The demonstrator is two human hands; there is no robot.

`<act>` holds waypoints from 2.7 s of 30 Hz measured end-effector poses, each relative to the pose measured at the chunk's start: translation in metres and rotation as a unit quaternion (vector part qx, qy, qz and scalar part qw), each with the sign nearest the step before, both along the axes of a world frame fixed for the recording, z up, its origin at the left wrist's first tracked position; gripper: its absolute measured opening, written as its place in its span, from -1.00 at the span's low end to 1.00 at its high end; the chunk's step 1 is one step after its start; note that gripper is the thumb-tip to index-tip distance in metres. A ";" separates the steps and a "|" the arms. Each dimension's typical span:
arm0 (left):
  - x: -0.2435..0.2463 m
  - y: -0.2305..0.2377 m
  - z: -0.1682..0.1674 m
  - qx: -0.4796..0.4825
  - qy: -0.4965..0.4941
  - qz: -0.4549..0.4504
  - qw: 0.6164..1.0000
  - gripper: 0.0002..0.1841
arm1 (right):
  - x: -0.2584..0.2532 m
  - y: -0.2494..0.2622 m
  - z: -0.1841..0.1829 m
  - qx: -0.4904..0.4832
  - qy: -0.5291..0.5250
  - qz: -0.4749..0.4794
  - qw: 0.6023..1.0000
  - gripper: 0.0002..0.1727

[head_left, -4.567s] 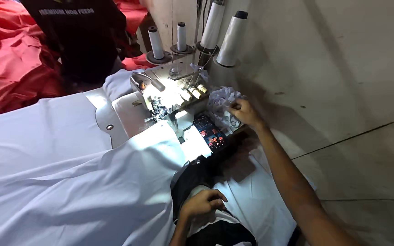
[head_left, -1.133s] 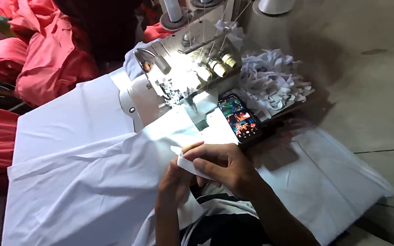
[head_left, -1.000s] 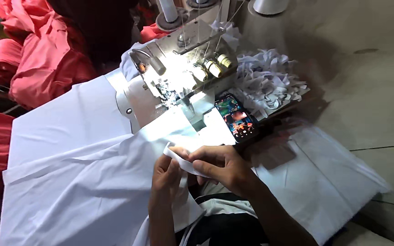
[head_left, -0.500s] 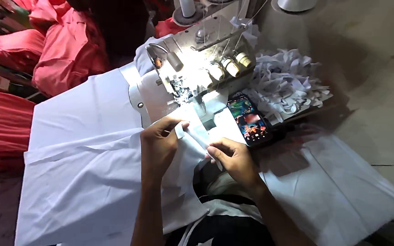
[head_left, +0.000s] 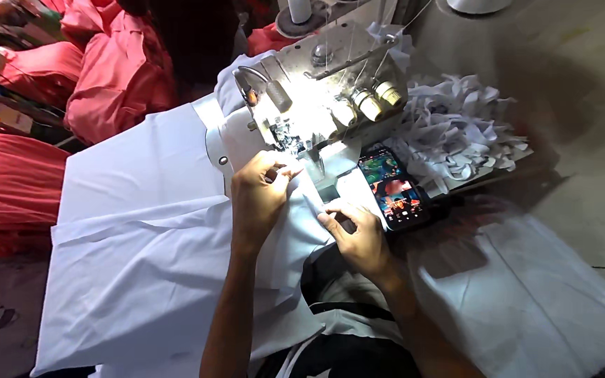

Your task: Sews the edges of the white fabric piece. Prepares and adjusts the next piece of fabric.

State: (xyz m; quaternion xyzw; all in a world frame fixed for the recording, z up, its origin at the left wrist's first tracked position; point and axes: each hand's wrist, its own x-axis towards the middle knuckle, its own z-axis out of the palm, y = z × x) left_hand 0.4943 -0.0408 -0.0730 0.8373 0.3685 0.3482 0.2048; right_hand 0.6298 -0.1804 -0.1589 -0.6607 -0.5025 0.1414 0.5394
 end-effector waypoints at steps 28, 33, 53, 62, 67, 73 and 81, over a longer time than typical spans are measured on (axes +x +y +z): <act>-0.022 -0.040 -0.045 0.201 0.104 -0.036 0.973 -0.67 | 0.003 0.021 0.008 0.011 0.058 0.015 0.998 -0.81; -0.027 -0.035 -0.044 0.195 0.097 -0.070 0.974 -0.65 | 0.004 0.020 0.009 0.013 0.059 0.025 0.998 -0.81; -0.033 -0.030 -0.044 0.181 0.114 -0.093 0.972 -0.61 | 0.004 0.020 0.006 -0.018 0.081 0.034 0.996 -0.86; -0.028 -0.035 -0.039 0.171 0.103 -0.058 0.978 -0.61 | 0.010 0.028 0.006 -0.007 0.149 0.063 0.987 -0.81; -0.034 -0.041 -0.037 0.141 0.095 -0.020 0.985 -0.56 | 0.007 0.029 0.011 -0.018 0.123 0.071 0.990 -0.89; -0.030 -0.040 -0.034 0.101 0.090 0.009 0.991 -0.52 | 0.006 0.030 0.013 -0.025 0.129 0.084 0.988 -0.86; -0.026 -0.043 -0.028 0.083 0.092 -0.020 0.992 -0.55 | 0.008 0.018 0.015 -0.010 0.154 0.100 0.983 -0.88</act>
